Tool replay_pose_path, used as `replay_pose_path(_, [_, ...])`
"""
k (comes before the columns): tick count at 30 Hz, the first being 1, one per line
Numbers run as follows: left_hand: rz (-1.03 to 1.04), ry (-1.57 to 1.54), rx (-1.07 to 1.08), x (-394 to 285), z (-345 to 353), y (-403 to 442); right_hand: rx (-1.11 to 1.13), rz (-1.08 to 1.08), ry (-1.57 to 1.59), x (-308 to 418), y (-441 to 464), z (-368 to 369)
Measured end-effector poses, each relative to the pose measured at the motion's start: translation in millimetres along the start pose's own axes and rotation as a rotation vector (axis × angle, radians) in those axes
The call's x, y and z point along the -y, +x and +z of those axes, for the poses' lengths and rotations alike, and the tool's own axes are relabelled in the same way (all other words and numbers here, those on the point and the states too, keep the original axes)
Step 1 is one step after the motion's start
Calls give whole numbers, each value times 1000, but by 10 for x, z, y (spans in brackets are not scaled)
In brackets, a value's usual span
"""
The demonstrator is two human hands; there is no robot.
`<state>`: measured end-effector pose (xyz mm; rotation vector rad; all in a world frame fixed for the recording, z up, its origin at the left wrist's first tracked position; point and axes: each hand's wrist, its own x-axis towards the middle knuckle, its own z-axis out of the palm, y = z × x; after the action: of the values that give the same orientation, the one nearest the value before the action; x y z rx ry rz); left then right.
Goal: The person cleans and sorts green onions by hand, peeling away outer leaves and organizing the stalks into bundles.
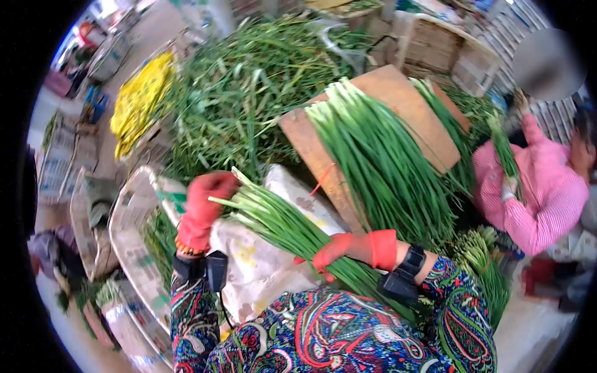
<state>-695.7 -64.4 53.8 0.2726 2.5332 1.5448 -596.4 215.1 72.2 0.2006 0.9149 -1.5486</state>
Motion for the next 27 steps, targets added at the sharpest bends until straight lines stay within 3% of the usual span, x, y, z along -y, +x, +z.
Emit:
replay_pose_path(1, [-25,12,-114,88,-130,46,47,-21,11,2,-52,-26])
replay_pose_path(2, [-74,-235,-206,206,-256,74,-57,-26,-32,26,-142,-24])
replay_pose_path(4, [-173,-304,-297,329,-473,96,-252,-19,-120,72,-375,-7])
replay_pose_path(6, [-255,-319,-222,291,-515,138,-425,-168,-275,74,-556,-266])
replay_pose_path(9, [-33,-217,-122,244,-147,314,-1005,-333,-622,376,-779,-278])
replay_pose_path(10, [-55,56,-76,165,-53,364,-1316,-425,-959,409,-747,-358])
replay_pose_path(12, [45,311,34,-152,238,471,-1687,-243,-1143,639,-598,-404])
replay_pose_path(15, [351,523,57,-218,768,654,-1854,-223,-1209,735,-219,-873])
replay_pose_path(16, [460,628,42,-272,936,701,-1733,-113,-1039,827,-171,-957])
replay_pose_path(18, [262,884,280,-483,1231,868,-1908,-283,-1307,720,75,-1277])
replay_pose_path(20, [659,969,118,-338,1466,1007,-1858,-262,-1193,654,191,-1388])
replay_pose_path(21, [751,1036,82,-273,1580,1076,-1864,-293,-1206,634,204,-1401])
replay_pose_path(25, [880,909,198,-244,1809,1287,-1725,-287,-1197,626,34,-1325])
replay_pose_path(27, [972,975,148,-259,1881,1408,-1659,-258,-1280,678,-203,-1190])
